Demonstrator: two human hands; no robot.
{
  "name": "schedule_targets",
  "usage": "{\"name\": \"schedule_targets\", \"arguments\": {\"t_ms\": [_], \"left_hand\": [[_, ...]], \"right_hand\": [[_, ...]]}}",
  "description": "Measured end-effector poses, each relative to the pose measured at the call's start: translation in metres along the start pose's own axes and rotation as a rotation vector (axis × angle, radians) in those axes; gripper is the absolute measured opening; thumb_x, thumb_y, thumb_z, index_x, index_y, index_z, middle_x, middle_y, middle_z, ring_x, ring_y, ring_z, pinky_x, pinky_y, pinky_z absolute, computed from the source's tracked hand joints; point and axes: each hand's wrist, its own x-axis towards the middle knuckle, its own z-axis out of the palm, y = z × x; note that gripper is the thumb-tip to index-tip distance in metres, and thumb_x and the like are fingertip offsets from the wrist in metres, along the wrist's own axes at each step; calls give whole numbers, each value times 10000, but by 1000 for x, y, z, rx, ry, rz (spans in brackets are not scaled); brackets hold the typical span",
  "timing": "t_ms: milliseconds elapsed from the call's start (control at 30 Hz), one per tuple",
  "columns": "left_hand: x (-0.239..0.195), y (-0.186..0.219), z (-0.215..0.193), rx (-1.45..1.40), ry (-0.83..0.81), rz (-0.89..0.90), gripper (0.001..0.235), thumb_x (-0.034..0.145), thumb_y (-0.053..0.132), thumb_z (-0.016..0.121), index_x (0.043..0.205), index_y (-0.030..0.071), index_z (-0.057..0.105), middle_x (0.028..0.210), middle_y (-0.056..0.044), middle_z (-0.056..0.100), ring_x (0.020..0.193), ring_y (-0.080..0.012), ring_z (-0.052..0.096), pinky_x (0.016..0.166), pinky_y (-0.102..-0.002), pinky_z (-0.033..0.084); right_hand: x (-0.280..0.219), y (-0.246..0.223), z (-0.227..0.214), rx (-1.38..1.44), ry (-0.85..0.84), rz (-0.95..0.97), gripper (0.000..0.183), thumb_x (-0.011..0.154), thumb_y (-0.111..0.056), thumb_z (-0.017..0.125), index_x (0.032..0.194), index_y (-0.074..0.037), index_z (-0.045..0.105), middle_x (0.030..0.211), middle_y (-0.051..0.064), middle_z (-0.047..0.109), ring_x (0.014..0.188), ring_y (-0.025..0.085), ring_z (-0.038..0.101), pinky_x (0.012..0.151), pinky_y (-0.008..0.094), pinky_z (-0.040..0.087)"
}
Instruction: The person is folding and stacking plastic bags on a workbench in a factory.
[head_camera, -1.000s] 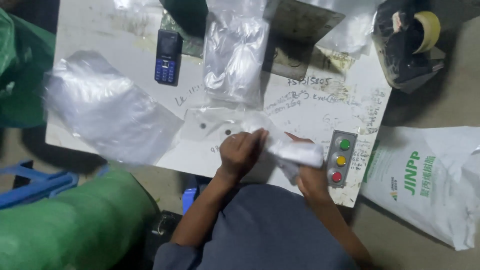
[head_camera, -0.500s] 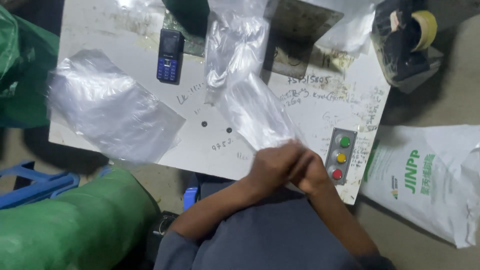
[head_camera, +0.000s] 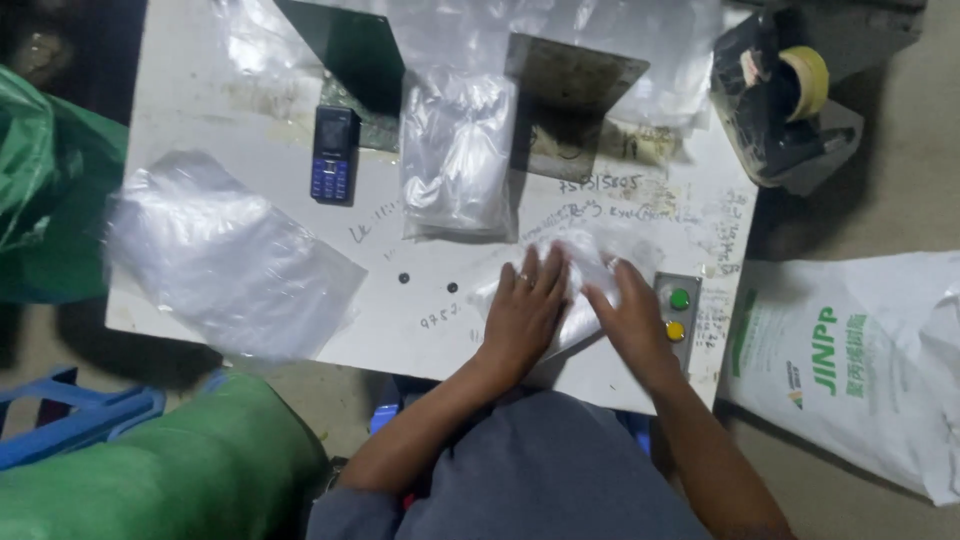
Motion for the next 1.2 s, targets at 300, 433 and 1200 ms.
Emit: {"name": "schedule_targets", "arguments": {"t_ms": [300, 433, 1200], "left_hand": [[44, -44, 21, -206, 103, 58, 540, 858, 261, 770, 1360, 170, 594, 1143, -118, 600, 1105, -384, 615, 961, -481, 419], [39, -39, 13, -273, 236, 72, 218, 886, 253, 726, 1062, 148, 653, 1087, -91, 597, 1114, -373, 605, 1044, -501, 396], [18, -42, -8, -501, -3, 113, 251, 930, 236, 711, 1112, 88, 619, 1119, -190, 618, 984, -442, 653, 774, -469, 543]], "right_hand": [[-23, 47, 76, -656, 460, -869, 776, 810, -233, 675, 1521, -19, 448, 1553, 257, 399, 1456, 550, 323, 1178, 677, 302], [-17, 73, 65, -425, 224, -837, 325, 995, -337, 595, 1168, -62, 613, 1375, 144, 537, 1505, 474, 312, 1209, 680, 198], [19, 79, 31, -394, 95, -617, 785, 966, -480, 613, 1585, -97, 318, 1182, 75, 623, 1165, 304, 604, 1047, 509, 441]]}}
